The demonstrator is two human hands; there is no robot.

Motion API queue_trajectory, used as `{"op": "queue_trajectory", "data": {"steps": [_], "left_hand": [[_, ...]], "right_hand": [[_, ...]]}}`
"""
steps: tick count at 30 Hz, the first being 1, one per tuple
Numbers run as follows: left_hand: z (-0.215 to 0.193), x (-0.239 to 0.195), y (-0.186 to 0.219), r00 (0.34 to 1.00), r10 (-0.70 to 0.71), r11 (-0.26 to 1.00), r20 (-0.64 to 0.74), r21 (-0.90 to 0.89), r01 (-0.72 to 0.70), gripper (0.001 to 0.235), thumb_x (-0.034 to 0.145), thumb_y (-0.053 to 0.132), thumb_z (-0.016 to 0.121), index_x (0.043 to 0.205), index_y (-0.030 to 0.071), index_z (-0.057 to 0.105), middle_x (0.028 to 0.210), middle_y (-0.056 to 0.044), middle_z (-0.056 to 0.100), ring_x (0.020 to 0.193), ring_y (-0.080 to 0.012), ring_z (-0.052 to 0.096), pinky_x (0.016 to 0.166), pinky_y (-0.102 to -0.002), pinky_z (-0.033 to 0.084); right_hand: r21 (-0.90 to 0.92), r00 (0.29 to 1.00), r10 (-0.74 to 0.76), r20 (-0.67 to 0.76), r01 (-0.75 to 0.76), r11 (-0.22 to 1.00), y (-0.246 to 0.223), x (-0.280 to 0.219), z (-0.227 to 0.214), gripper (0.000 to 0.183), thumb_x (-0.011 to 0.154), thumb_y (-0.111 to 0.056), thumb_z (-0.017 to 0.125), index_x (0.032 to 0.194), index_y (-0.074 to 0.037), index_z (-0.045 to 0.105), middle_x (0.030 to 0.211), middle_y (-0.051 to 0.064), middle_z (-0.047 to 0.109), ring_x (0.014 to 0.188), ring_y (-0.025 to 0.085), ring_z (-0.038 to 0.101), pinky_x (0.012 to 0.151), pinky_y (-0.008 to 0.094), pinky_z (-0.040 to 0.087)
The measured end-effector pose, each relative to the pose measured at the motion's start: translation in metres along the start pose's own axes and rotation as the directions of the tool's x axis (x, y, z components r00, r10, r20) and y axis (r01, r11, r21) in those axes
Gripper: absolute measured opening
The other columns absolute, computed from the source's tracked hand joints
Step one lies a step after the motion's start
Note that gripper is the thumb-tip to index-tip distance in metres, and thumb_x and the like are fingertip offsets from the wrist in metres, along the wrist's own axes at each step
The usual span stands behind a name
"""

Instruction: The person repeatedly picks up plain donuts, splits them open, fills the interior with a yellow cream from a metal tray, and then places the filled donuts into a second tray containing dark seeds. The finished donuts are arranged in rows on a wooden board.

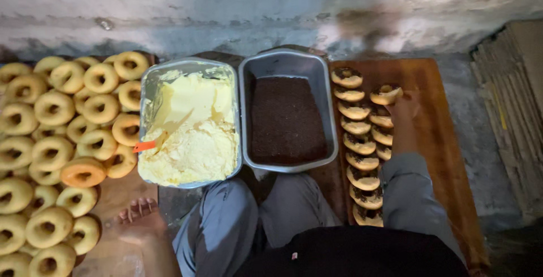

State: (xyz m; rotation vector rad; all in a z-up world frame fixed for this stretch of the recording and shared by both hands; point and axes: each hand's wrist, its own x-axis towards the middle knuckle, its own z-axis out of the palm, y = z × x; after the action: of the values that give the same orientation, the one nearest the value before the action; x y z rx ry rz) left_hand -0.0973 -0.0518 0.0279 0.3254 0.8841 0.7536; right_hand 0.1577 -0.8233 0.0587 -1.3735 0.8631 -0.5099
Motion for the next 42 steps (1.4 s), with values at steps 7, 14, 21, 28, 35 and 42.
{"op": "queue_trajectory", "data": {"steps": [7,14,21,28,35,42], "left_hand": [[-0.025,0.028,0.038,0.994,0.111,0.993,-0.018,-0.04,-0.111,0.02,0.095,0.035,0.058,0.091,0.016,0.051,0.099,-0.006,0.06,0.091,-0.0254,0.061,0.083,-0.043,0.058],[-0.011,0.102,0.052,0.992,0.056,0.956,-0.109,0.292,-0.022,0.017,0.096,0.032,0.055,0.095,0.015,0.057,0.091,0.001,0.057,0.08,-0.0155,0.056,0.069,-0.029,0.048],[0.063,0.172,0.044,0.869,0.449,0.299,0.208,0.881,-0.366,0.063,0.097,0.047,0.075,0.119,-0.01,0.057,0.104,-0.013,0.066,0.086,-0.0208,0.059,0.073,-0.033,0.051],[0.101,0.189,0.027,0.655,0.708,0.301,0.264,0.727,-0.618,0.099,0.066,0.037,0.097,0.129,-0.008,0.035,0.122,-0.022,0.06,0.103,-0.0303,0.065,0.087,-0.044,0.061],[0.121,0.208,0.028,0.863,0.388,-0.004,0.324,0.937,-0.35,0.088,0.073,0.047,0.099,0.125,-0.002,0.048,0.123,-0.024,0.061,0.113,-0.0374,0.061,0.097,-0.049,0.052],[0.117,0.17,0.014,0.751,0.53,0.204,0.395,0.799,-0.565,0.082,0.076,0.021,0.092,0.133,0.0,0.036,0.126,-0.025,0.058,0.116,-0.0389,0.059,0.099,-0.051,0.051]], "right_hand": [[-0.825,0.992,-0.127,-0.018,0.057,0.562,-0.012,0.002,0.022,0.033,0.089,-0.007,0.062,0.121,-0.004,0.066,0.123,0.022,0.065,0.11,0.038,0.068,0.083,0.05,0.06],[-0.927,0.943,-0.287,0.167,0.25,0.281,-0.017,-0.037,0.002,0.033,0.089,-0.016,0.068,0.119,-0.002,0.072,0.116,0.028,0.067,0.109,0.043,0.067,0.091,0.051,0.055],[-0.725,0.721,-0.556,0.413,0.63,0.277,0.01,-0.119,-0.013,0.038,0.089,-0.025,0.074,0.117,0.0,0.078,0.109,0.033,0.07,0.108,0.049,0.066,0.099,0.052,0.05],[-0.692,0.811,-0.436,0.39,0.57,0.442,0.033,-0.191,-0.03,0.033,0.096,-0.027,0.071,0.113,0.001,0.074,0.101,0.024,0.073,0.099,0.04,0.07,0.092,0.048,0.055],[-0.623,0.707,-0.599,0.377,0.672,0.401,0.051,-0.24,-0.047,0.023,0.097,-0.017,0.071,0.115,-0.005,0.078,0.115,0.02,0.073,0.11,0.037,0.069,0.099,0.045,0.055],[-0.502,0.764,-0.492,0.417,0.645,0.577,0.047,-0.308,0.025,0.025,0.095,-0.009,0.071,0.119,-0.005,0.074,0.113,0.014,0.071,0.101,0.027,0.068,0.091,0.038,0.055]]}}
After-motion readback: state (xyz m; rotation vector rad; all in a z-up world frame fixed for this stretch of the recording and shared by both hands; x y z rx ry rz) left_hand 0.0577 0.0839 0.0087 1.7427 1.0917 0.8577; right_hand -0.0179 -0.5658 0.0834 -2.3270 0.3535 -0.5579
